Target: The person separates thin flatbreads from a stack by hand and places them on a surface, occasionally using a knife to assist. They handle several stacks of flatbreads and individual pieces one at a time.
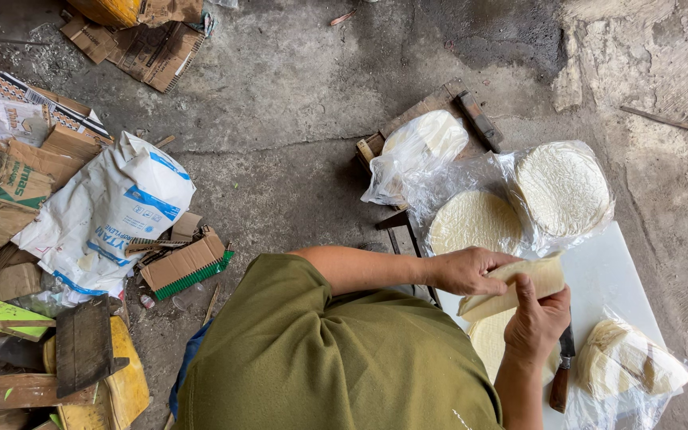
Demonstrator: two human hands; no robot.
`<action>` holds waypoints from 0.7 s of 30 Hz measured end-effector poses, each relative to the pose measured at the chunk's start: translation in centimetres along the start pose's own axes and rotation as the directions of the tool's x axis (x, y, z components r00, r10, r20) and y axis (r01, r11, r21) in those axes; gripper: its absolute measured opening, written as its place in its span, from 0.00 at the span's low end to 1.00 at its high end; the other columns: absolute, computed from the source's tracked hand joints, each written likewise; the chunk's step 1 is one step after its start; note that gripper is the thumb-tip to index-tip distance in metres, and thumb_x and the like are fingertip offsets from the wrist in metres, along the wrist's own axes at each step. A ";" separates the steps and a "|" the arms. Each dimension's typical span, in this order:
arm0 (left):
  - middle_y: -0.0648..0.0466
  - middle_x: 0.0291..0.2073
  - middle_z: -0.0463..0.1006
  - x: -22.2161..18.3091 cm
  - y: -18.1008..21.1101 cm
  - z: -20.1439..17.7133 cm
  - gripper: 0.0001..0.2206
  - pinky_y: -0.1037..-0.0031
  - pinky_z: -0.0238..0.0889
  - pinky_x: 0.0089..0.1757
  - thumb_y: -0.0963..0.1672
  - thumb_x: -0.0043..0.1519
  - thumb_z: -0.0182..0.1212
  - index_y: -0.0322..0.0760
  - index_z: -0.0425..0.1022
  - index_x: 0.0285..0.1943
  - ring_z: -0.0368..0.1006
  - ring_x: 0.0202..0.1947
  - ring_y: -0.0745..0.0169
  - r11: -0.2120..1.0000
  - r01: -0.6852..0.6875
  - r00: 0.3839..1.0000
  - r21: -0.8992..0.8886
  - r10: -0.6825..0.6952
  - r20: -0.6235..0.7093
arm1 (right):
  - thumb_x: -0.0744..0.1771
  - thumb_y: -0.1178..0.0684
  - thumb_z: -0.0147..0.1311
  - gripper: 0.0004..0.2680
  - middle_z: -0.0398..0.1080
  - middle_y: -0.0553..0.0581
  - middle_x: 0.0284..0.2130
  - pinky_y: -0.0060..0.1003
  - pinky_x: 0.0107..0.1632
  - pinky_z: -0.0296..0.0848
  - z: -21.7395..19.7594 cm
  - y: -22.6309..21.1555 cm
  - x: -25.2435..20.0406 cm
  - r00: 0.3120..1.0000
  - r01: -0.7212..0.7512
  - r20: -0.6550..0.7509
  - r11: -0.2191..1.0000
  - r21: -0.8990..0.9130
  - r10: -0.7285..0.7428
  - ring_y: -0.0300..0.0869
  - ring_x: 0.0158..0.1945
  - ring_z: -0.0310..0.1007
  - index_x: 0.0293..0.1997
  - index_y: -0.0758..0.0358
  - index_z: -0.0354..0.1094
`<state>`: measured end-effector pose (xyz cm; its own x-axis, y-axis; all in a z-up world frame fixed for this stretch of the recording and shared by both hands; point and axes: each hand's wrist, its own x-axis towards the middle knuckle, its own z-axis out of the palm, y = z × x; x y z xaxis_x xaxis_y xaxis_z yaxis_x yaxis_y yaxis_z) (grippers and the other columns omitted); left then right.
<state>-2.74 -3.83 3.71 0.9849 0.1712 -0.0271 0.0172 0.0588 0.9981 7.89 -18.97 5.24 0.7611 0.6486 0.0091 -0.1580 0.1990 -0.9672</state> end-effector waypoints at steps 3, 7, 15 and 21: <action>0.47 0.51 0.82 -0.5 0.3 -0.1 0.29 0.70 0.73 0.54 0.45 0.64 0.57 0.40 0.59 0.77 0.81 0.48 0.59 0.994 -0.021 1.000 0.108 0.023 -0.015 | 0.69 0.59 0.63 0.12 0.74 0.58 0.49 0.31 0.54 0.76 0.6 -0.2 -0.5 1.000 0.016 -0.002 1.000 -0.007 -0.016 0.39 0.50 0.76 0.57 0.71 0.67; 0.46 0.54 0.82 -0.7 -0.2 -1.2 0.27 0.69 0.71 0.56 0.44 0.65 0.58 0.38 0.62 0.76 0.79 0.52 0.58 0.994 -0.092 0.995 0.064 0.094 -0.035 | 0.69 0.60 0.62 0.11 0.75 0.58 0.49 0.29 0.53 0.76 0.7 -0.4 0.4 0.998 -0.046 -0.043 0.998 0.030 0.047 0.38 0.49 0.76 0.57 0.72 0.70; 0.45 0.53 0.81 -1.0 -2.6 -2.9 0.21 0.65 0.75 0.54 0.42 0.67 0.60 0.31 0.70 0.70 0.79 0.51 0.59 0.836 -0.138 0.990 -0.531 0.109 -0.086 | 0.71 0.56 0.60 0.12 0.76 0.57 0.50 0.34 0.51 0.78 -0.6 -1.2 0.6 0.974 -0.166 -0.146 0.985 0.051 0.171 0.41 0.49 0.78 0.60 0.70 0.68; 0.45 0.51 0.81 -1.8 -2.3 -3.6 0.19 0.64 0.75 0.52 0.38 0.65 0.62 0.29 0.72 0.67 0.79 0.49 0.59 0.606 -0.125 0.989 -0.786 0.011 -0.149 | 0.66 0.68 0.43 0.18 0.74 0.70 0.50 0.52 0.55 0.76 -3.1 -0.1 0.7 0.702 0.649 0.537 0.109 -0.753 -0.467 0.64 0.51 0.75 0.64 0.71 0.64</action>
